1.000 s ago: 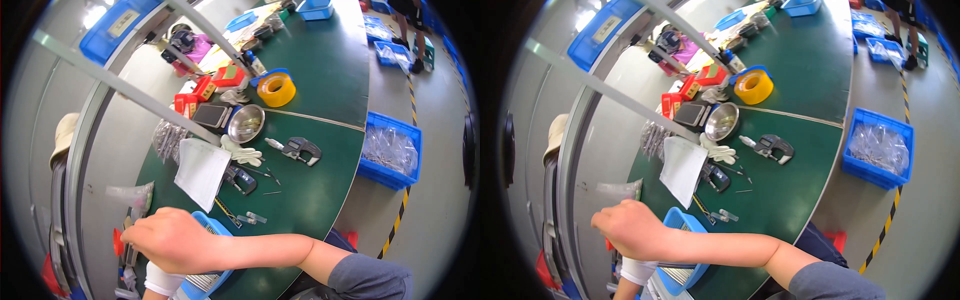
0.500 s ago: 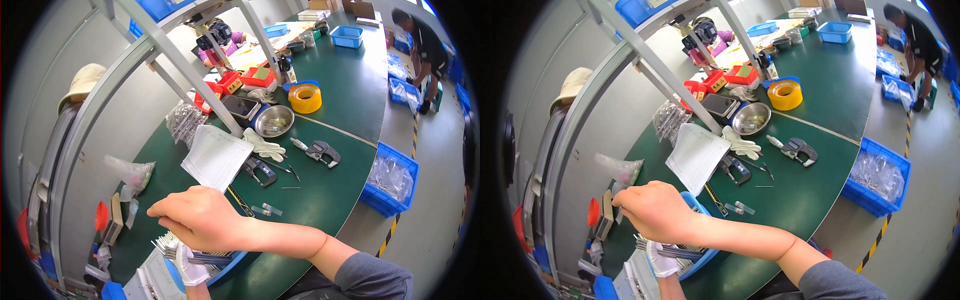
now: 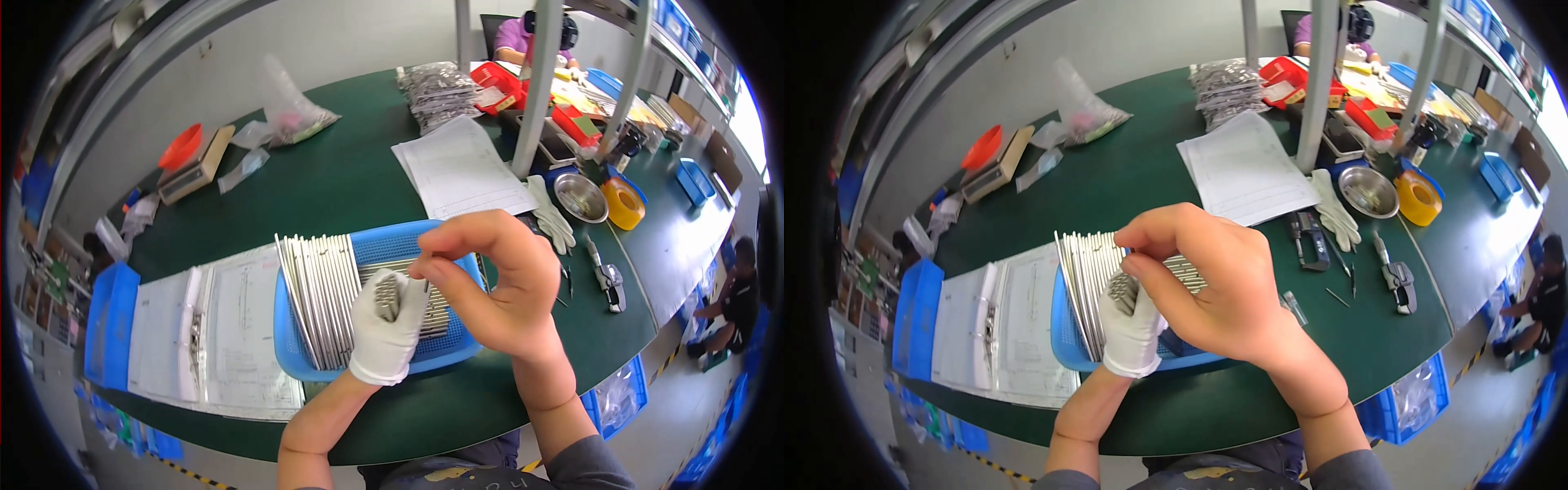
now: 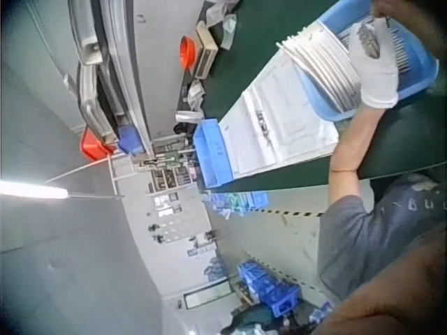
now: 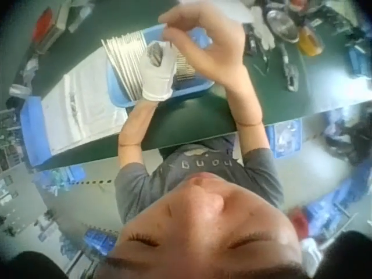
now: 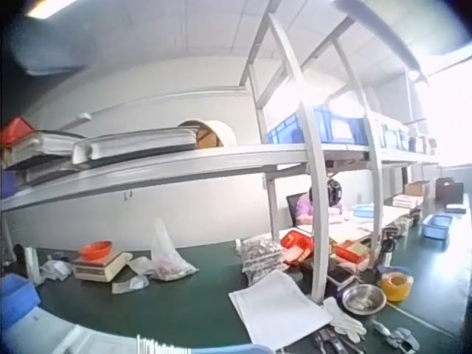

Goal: Inspecting and measuring metal rods at a workshop table.

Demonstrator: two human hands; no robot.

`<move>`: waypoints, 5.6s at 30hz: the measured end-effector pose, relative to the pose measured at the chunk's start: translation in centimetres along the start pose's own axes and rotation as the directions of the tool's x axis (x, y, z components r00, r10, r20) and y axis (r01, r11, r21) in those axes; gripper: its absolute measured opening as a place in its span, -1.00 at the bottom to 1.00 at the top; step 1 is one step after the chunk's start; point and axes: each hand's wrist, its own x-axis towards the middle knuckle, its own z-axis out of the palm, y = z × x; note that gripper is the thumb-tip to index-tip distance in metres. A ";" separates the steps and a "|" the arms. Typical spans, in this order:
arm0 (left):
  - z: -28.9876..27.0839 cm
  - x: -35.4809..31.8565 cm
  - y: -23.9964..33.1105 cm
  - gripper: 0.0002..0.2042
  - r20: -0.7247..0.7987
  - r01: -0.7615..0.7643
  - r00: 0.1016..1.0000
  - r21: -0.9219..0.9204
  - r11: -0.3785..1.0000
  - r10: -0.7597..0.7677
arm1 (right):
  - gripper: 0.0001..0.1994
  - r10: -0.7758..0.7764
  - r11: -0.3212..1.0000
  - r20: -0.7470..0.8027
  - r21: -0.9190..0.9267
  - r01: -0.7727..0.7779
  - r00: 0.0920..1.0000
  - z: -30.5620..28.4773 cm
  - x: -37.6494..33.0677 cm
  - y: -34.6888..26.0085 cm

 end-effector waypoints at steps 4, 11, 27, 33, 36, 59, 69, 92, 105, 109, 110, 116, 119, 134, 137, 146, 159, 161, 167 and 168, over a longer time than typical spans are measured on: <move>0.1 -0.7 0.5 -0.95 0.095 -0.067 0.993 -0.020 0.998 0.068 | -0.81 -0.025 1.000 0.016 0.000 0.025 1.000 1.3 -0.5 0.0; -0.3 -0.9 0.0 -0.88 0.181 -0.178 0.971 0.124 0.976 0.154 | -0.81 -0.014 1.000 0.048 -0.013 0.014 0.999 1.8 -0.4 0.9; -0.4 -0.6 0.0 -0.81 0.183 -0.186 0.969 0.089 0.978 0.168 | -0.79 -0.019 0.995 0.029 -0.096 0.022 0.999 1.9 -0.3 1.0; -0.7 -0.6 -0.8 -0.82 0.195 -0.169 0.970 0.119 0.978 0.144 | -0.79 -0.113 0.988 0.067 -0.098 0.120 0.991 1.9 -0.2 1.8; -0.3 -0.7 -0.3 -0.83 0.188 -0.206 0.966 0.124 0.971 0.180 | -0.79 -0.226 0.964 0.115 -0.117 0.239 0.967 1.3 0.1 1.7; -0.2 -0.5 -0.7 -0.87 0.193 -0.223 0.961 0.109 0.969 0.200 | -0.87 -0.040 0.997 0.111 -0.067 0.047 0.993 0.5 -0.1 0.8; -0.1 -0.7 -0.5 -0.93 0.207 -0.181 0.966 0.099 0.979 0.157 | -0.90 -0.049 0.977 0.134 -0.199 0.076 0.990 0.5 -0.1 0.2; 0.2 -0.6 -2.2 -0.90 0.176 -0.147 0.972 -0.062 0.987 0.156 | -0.89 -0.177 0.949 0.185 -0.227 0.217 0.967 0.5 -0.1 -0.1; -0.3 -0.6 -1.5 -0.90 0.205 -0.176 0.966 0.067 0.982 0.159 | -0.89 -0.074 0.969 0.151 -0.221 0.107 0.986 0.6 -0.4 -0.3; 0.1 -0.5 -0.9 -0.90 0.191 -0.142 0.971 -0.025 0.990 0.144 | -0.89 -0.119 0.969 0.191 -0.191 0.156 0.974 0.7 -0.4 -0.2; 0.1 -0.5 -1.1 -0.90 0.189 -0.142 0.971 -0.026 0.990 0.144 | -0.89 -0.119 0.969 0.193 -0.190 0.156 0.974 0.8 -0.5 -0.2; 0.0 -0.6 -2.6 -0.88 0.174 -0.121 0.976 -0.063 0.991 0.130 | -0.85 -0.091 0.976 0.145 -0.184 0.118 0.985 1.1 -0.5 -0.1; 0.1 -0.5 -2.0 -0.88 0.180 -0.123 0.974 -0.079 0.989 0.136 | -0.87 -0.153 0.960 0.192 -0.205 0.192 0.969 0.8 -0.4 -0.2; -0.2 -0.3 -1.4 -0.84 0.288 -0.321 0.919 0.153 0.935 0.269 | -0.90 -0.114 0.973 0.178 -0.180 0.146 0.978 0.6 -0.4 -0.3; 0.1 -0.5 -1.3 -0.84 0.205 -0.047 0.977 -0.078 0.996 0.062 | -0.88 -0.070 0.978 0.196 -0.182 0.106 0.978 0.5 -0.4 -0.1; -0.6 -0.4 -1.7 -0.88 0.305 -0.193 0.944 0.214 0.958 0.122 | -0.89 -0.223 0.945 0.194 -0.196 0.260 0.955 0.3 -0.3 -0.6; -0.8 -0.2 -1.7 -0.85 0.239 -0.231 0.950 0.104 0.967 0.201 | -0.88 -0.151 0.977 0.201 -0.122 0.178 0.968 1.4 -0.4 0.1; -1.0 -0.1 -1.7 -0.85 0.238 -0.238 0.949 0.116 0.964 0.206 | -0.91 -0.151 0.978 0.198 -0.111 0.175 0.969 1.6 -0.4 0.1; 0.0 -0.6 -1.4 -0.79 0.297 -0.297 0.913 0.015 0.955 0.279 | -0.85 -0.195 0.969 0.175 -0.114 0.217 0.965 0.2 -0.4 -1.2; 1.6 1.5 -4.4 -0.79 0.382 -0.260 0.890 -0.026 0.965 0.250 | -0.86 -0.132 0.981 0.184 -0.114 0.155 0.974 0.1 -1.2 1.5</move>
